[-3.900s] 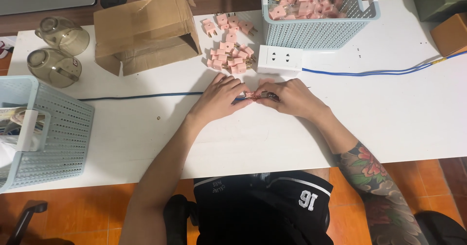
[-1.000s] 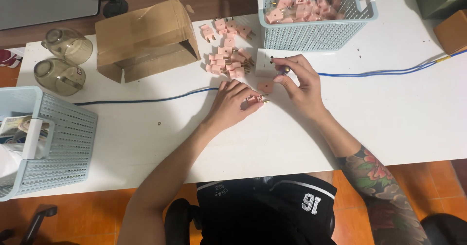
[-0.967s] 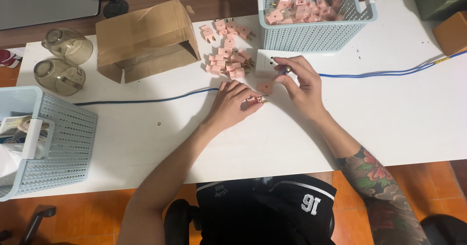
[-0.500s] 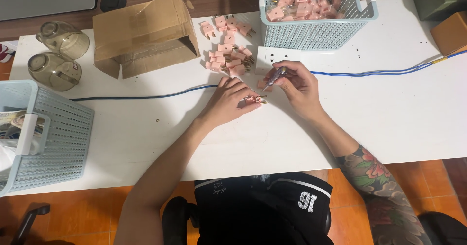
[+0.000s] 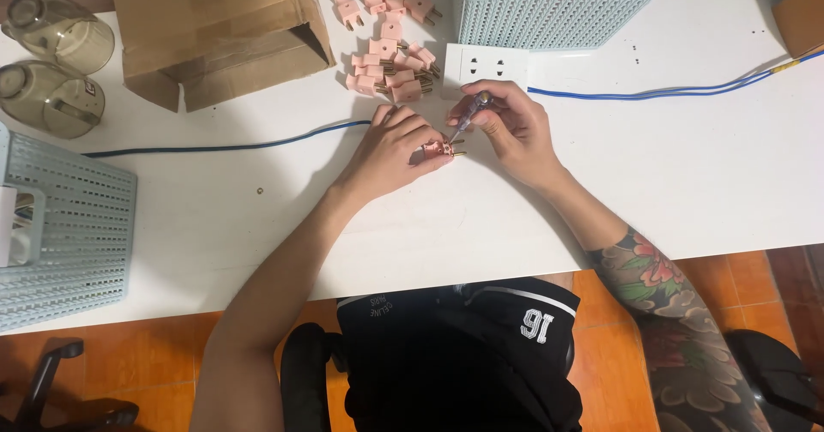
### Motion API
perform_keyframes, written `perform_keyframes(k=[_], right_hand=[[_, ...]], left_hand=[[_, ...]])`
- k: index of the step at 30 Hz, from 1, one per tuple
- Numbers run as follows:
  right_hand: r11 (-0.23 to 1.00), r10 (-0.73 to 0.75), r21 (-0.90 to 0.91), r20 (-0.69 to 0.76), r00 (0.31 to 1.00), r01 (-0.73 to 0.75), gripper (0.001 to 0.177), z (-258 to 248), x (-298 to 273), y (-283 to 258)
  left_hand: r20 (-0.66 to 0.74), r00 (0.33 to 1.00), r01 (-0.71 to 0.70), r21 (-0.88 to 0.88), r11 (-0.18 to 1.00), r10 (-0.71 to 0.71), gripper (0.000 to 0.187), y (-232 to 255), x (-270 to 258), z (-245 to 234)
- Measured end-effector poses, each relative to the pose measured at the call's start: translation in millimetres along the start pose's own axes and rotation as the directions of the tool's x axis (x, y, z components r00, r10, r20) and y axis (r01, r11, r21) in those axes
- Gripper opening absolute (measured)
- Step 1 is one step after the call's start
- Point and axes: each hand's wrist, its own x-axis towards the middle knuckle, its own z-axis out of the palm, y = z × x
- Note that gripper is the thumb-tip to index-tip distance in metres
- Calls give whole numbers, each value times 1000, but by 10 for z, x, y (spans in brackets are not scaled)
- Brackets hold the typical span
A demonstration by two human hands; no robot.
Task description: Assembling small pink plastic electrical plug components using a screwdriver at a desk.
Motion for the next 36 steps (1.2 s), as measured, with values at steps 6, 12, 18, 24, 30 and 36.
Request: perform_keyframes(k=[6,12,18,24,30,36], right_hand=[[1000,-4,-6,10,1000,4,34,2,1,19],[1000,13,-1,32,999,-13,34,6,-12,12],[999,-7,-41,38,999,8,36,-2,-15,71],[993,-38,-110,25,999,40,41,-3,-44,140],[995,-44,-92,-28,999,42,39,14,-59,236],[997,-39,-63,-17,999,38,37,6,-14,189]], left_hand=[[4,1000,-2,9,1000,2,32,-15,-4,10],[-12,1000,-9,-11,1000,9,32,-32,-6,31],[-13,1000,-18,10,1000,18,34,-38,-7,20],[-5,1000,-4,0,1000,4,32,-21,-1,1],[-25,1000,-14,-4,1000,14,31,-59,-16,51],[-11,1000,-17,-20,1000,17,30,-49,-1,15]])
